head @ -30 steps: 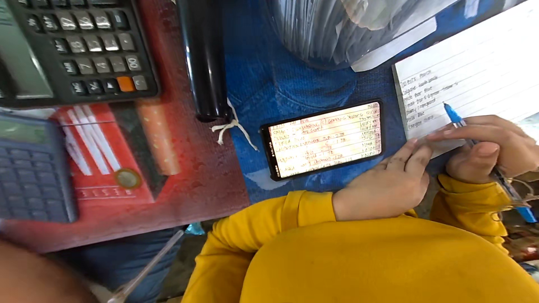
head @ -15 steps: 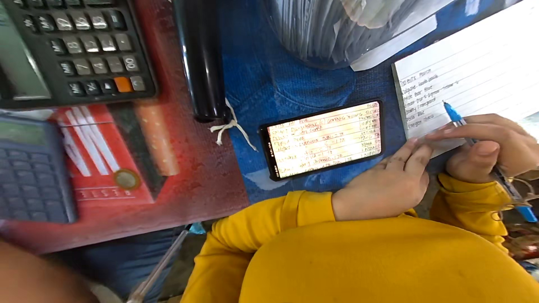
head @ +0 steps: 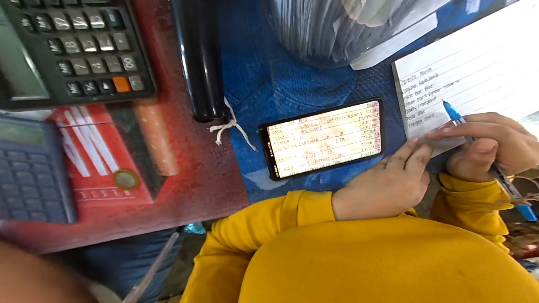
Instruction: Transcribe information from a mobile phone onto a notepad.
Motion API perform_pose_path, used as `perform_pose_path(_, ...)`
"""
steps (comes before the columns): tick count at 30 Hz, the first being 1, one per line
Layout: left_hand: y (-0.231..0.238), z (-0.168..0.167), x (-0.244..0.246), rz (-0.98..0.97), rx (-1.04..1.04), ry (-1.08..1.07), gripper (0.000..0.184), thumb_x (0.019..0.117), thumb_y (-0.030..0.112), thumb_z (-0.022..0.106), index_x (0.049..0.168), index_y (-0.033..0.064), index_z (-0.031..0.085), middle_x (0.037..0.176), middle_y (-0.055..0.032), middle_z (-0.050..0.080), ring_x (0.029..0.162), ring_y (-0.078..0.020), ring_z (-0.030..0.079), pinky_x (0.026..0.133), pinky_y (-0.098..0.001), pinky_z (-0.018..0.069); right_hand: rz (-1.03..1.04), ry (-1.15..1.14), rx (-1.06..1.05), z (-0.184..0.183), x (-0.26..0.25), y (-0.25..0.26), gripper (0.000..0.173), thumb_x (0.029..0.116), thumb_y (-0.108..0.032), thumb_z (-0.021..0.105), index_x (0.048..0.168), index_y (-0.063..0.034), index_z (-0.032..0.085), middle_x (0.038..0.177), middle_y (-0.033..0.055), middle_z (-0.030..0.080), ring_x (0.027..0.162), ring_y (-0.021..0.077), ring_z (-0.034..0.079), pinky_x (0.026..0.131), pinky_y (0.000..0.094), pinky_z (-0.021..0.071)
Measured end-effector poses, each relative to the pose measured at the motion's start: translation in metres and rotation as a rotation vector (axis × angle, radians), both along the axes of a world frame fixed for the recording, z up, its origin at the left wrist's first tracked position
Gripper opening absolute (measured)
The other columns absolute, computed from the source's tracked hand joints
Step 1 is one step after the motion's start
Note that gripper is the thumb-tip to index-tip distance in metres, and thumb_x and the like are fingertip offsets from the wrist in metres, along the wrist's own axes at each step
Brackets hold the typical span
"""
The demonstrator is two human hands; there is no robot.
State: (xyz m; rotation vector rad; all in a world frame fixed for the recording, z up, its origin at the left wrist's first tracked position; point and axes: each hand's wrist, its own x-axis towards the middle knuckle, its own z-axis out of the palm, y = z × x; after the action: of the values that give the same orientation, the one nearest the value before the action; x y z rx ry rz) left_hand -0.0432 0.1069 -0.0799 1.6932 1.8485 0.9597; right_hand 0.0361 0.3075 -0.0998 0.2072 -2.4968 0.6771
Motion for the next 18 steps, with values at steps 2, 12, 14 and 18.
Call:
perform_pose_path(2,0.0001,-0.0010,-0.0003,0.004,0.018,0.021,0.025,0.0982,-0.005,0.051,0.115,-0.0117,0.068,0.144,-0.0274,0.055,0.135,-0.0415,0.054,0.101,-0.0389,0.0517,0.003,-0.002,-0.006,-0.0002,-0.0004,0.0004,0.045,0.1120,-0.027,0.036,0.090,-0.0009,0.066,0.082,0.0055,0.071,0.087,0.0074,0.070,0.080,0.0208,0.0567)
perform_pose_path(12,-0.0008,0.0010,0.0010,0.052,0.021,-0.071,0.023,0.0969,-0.006,0.052,0.113,-0.0114,0.067,0.142,-0.0267,0.057,0.134,-0.0420,0.055,0.099,-0.0411,0.0531,-0.003,-0.022,-0.015,0.0008,-0.0017,-0.0008,0.042,0.1118,-0.028,0.039,0.093,-0.0023,0.066,0.084,0.0064,0.070,0.088,0.0087,0.069,0.080,0.0215,0.0558)
perform_pose_path(14,-0.0007,0.0005,0.0035,0.076,0.035,-0.041,0.023,0.0969,-0.006,0.052,0.112,-0.0109,0.068,0.142,-0.0260,0.057,0.133,-0.0411,0.056,0.099,-0.0404,0.0533,-0.009,-0.021,-0.021,-0.0007,-0.0009,0.0001,0.042,0.1118,-0.029,0.040,0.092,-0.0029,0.067,0.083,0.0059,0.070,0.086,0.0082,0.070,0.077,0.0211,0.0562)
perform_pose_path(18,-0.0013,0.0003,0.0061,0.085,0.034,-0.001,0.023,0.0972,-0.006,0.051,0.113,-0.0109,0.068,0.142,-0.0250,0.058,0.132,-0.0397,0.057,0.099,-0.0395,0.0533,-0.011,-0.026,-0.015,-0.0015,-0.0006,-0.0005,0.042,0.1117,-0.028,0.039,0.091,-0.0023,0.066,0.081,0.0069,0.069,0.084,0.0088,0.069,0.075,0.0205,0.0556)
